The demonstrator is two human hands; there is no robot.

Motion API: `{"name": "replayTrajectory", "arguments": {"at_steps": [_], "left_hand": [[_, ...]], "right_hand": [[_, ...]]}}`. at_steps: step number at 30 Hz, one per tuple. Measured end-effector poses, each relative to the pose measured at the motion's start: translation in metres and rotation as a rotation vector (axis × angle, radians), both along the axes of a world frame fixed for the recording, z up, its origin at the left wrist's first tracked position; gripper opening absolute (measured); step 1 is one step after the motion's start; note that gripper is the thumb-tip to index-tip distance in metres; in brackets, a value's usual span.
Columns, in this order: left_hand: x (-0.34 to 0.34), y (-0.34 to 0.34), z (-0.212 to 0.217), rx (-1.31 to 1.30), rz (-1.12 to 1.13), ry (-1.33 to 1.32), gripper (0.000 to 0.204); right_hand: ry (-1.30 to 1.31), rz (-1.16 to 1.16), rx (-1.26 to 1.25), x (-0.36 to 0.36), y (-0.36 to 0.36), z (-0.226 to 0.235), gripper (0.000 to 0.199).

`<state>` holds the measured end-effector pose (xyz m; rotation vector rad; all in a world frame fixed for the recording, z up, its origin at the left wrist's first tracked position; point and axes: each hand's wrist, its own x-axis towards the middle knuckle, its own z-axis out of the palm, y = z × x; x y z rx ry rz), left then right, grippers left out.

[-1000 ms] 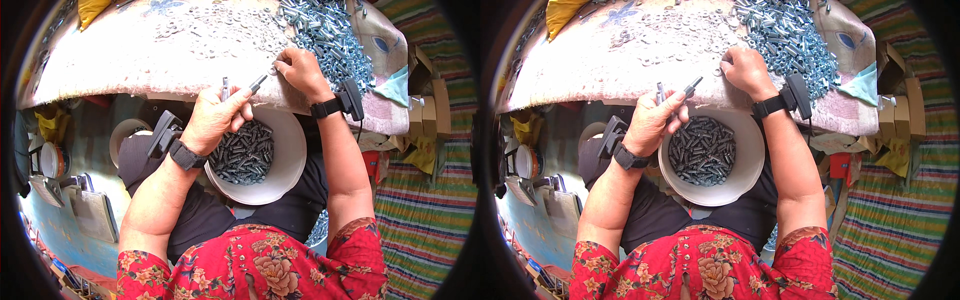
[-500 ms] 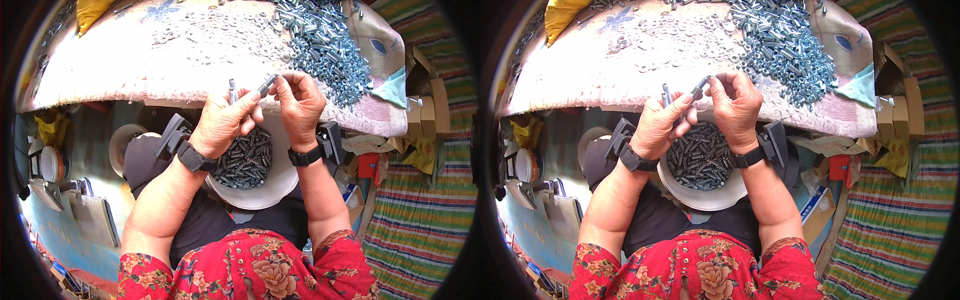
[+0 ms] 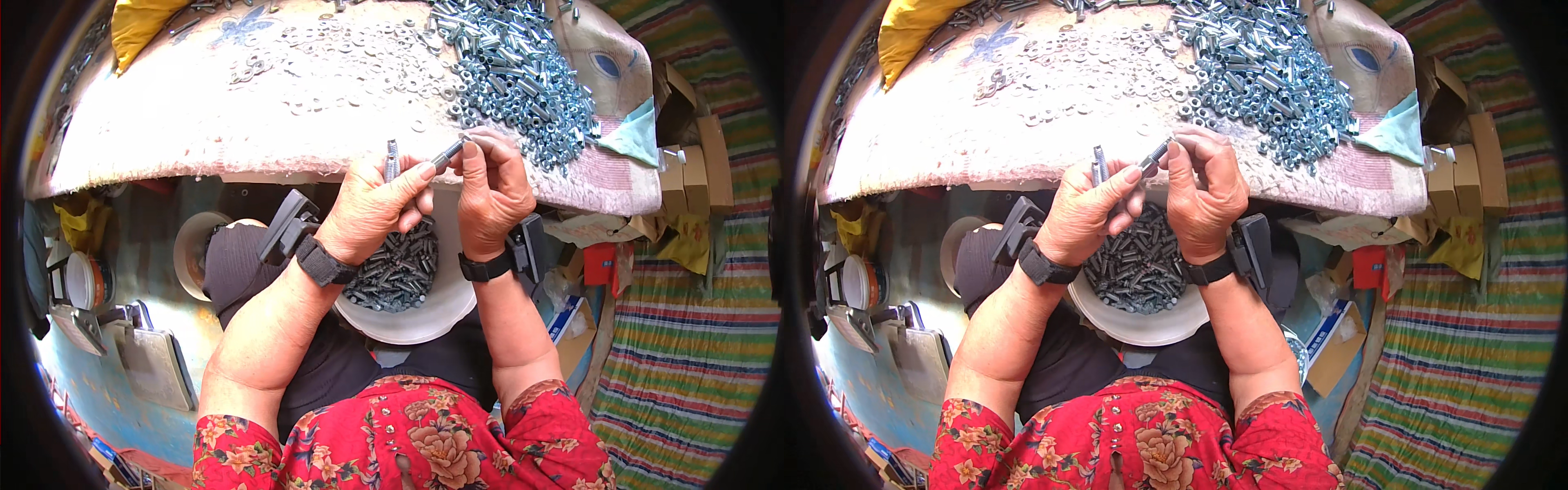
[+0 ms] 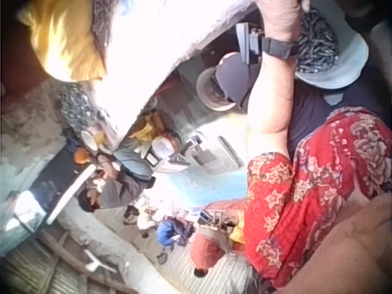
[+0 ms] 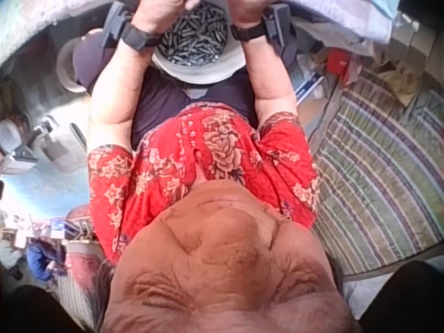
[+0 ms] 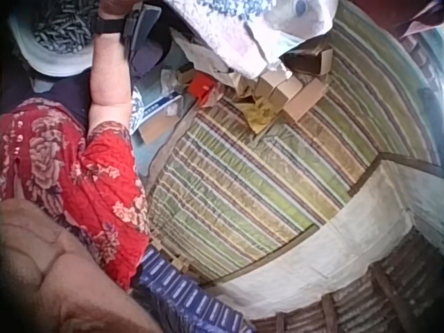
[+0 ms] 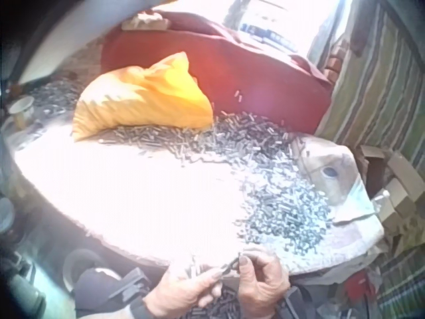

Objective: Assembling metal bolts by threading washers and nuts onto them.

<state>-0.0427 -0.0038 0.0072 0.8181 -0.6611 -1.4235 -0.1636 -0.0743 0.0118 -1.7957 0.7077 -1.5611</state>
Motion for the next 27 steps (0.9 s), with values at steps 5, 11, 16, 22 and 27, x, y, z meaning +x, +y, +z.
{"name": "replayTrajectory", "arguments": {"at_steps": [5,11,16,22,27], "left_hand": [[-0.006,-0.001,-0.004,0.001,-0.060,0.132,0.018],[-0.011,-0.001,-0.006,0.053,-0.107,0.137,0.018],[-0.017,-0.005,-0.017,0.092,-0.061,0.052,0.019],[-0.020,-0.004,-0.014,0.153,-0.087,0.046,0.021],[-0.017,-0.003,-0.017,0.111,-0.104,0.090,0.021]], "right_hand": [[0.151,-0.085,-0.180,-0.012,-0.003,-0.013,0.013],[0.249,-0.103,-0.264,-0.022,0.004,-0.008,0.020],[0.430,-0.020,-0.416,-0.036,0.009,-0.016,0.025],[0.523,-0.188,-0.264,-0.052,-0.028,0.004,0.008],[1.154,-0.327,-0.154,-0.033,-0.064,0.001,0.039]]}}
